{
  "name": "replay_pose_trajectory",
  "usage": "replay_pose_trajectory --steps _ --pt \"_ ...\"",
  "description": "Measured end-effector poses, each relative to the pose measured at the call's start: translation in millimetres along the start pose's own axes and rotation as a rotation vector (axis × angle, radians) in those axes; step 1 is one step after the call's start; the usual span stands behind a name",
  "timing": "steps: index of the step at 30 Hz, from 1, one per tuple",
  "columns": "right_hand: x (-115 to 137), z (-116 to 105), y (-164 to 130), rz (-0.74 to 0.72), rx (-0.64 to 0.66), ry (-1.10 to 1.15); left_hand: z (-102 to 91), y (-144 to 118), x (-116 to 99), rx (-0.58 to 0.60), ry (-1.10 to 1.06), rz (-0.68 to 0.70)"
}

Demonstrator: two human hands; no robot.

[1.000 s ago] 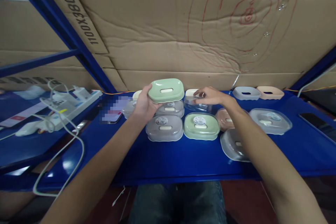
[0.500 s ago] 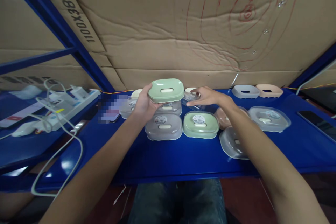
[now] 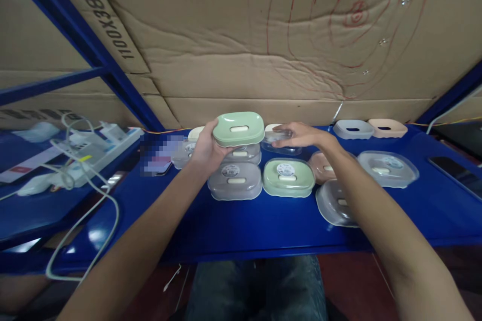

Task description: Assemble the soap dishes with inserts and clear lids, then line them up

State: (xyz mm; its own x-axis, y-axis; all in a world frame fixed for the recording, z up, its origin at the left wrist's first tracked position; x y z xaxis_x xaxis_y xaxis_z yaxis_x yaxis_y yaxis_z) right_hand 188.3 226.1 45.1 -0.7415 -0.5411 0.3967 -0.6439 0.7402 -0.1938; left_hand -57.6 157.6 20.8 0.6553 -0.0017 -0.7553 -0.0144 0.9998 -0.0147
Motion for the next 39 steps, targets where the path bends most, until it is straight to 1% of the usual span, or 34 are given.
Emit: replay_pose_trajectory --steps 2,6,11,14,17,20,23,25,28,31,33,35,39 --pt "-1 -1 0 0.000 -0.002 0.031 1.0 0 0 0.006 -0.007 -0.004" --pt "4 -8 -2 -0.020 -0.068 0.055 2.0 -1 0 -0.004 0.000 -0.004" --pt "0 -4 -2 0.007 -0.018 0.073 3.4 -2 -1 -0.001 0.018 0.003" --pt "-2 -8 -3 -0.010 -0.047 0.088 2.6 -3 -1 -0.009 0.015 -0.001" --pt "-3 -20 -7 -0.011 -0.162 0.074 3.3 -2 -2 0.003 0.004 0.008" --pt "0 -34 -13 -0.019 -0.346 0.056 5.3 -2 -2 0.017 0.011 0.000" --pt "21 -42 -21 -0.110 -0.508 0.025 7.9 -4 0 0.015 0.035 -0.034" --pt "46 -40 -26 -0.213 -0.551 0.005 12.0 -6 1 0.031 0.046 -0.058" --pt "82 -29 -27 -0.325 -0.515 -0.016 20.5 -11 5 0.077 0.055 -0.099" --pt "102 -14 -24 -0.359 -0.445 -0.032 26.4 -14 9 0.109 0.072 -0.136" --pt "107 -8 -21 -0.376 -0.421 -0.034 27.6 -14 13 0.119 0.070 -0.155" --pt "106 -5 -20 -0.381 -0.404 -0.035 27.1 -13 15 0.118 0.055 -0.166" --pt "103 -4 -19 -0.374 -0.385 -0.035 28.4 -12 16 0.154 0.057 -0.159"
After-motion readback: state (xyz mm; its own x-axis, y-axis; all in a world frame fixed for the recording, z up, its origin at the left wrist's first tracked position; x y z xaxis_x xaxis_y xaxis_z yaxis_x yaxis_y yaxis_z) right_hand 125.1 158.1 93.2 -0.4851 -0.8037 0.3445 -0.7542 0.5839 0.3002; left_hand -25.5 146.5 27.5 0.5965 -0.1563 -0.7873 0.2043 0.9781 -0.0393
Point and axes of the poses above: each hand's wrist, its own y-axis towards the middle knuckle, its own z-axis out of the palm, x = y × z, the point moved 8 cm from there along y, towards the middle knuckle, and after that the axes turned 9 degrees about x, right-handed, at the moved point
